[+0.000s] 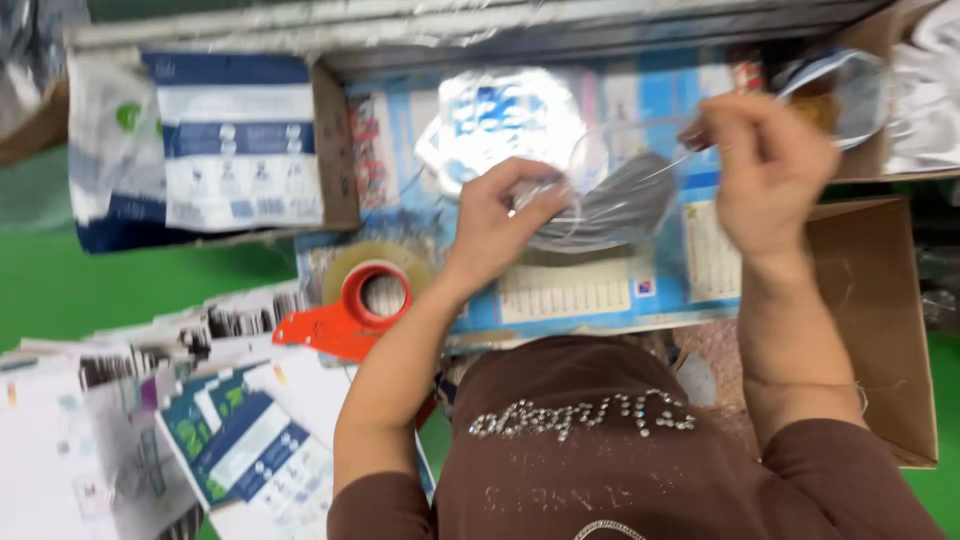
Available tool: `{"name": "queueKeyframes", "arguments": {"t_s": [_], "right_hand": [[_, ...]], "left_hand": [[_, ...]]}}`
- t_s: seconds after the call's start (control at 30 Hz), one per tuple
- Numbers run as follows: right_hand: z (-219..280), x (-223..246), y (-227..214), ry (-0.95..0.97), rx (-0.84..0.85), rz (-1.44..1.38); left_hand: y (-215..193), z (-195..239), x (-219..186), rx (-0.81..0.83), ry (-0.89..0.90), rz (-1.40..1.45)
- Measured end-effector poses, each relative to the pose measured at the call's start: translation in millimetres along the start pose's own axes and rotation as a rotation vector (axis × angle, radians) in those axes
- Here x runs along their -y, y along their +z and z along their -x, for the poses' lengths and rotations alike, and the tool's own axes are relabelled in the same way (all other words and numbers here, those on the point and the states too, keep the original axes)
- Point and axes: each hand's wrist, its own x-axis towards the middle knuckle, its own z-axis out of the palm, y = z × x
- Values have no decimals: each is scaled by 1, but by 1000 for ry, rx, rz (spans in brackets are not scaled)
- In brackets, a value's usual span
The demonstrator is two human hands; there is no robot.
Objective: Manually packaging grey face masks into plastic bags and placing them on a conveyor belt.
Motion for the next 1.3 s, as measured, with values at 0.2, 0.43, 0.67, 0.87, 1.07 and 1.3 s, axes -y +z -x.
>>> {"name": "queueKeyframes", "arguments": {"t_s": [0.2,0.43,0.67,0.87,1.07,1.3], "right_hand": [[-20,-23,-2,540,-75,-712],[-43,36,-4,490,-153,-751],[23,-47,23,384,-35,-633],[8,-46,-2,253,-427,-647],[-21,11,16,321,-122,-895],[10,-29,33,427,-22,-802]], "left_hand": [[11,-14,-12,77,2,106],[10,-7,8,76,-93,352],[8,-11,-18,66,-75,501],[2,-13,2,-147,-142,571],[9,-9,-1,-92,-112,536],[6,-1,-23,45,-48,479]]}}
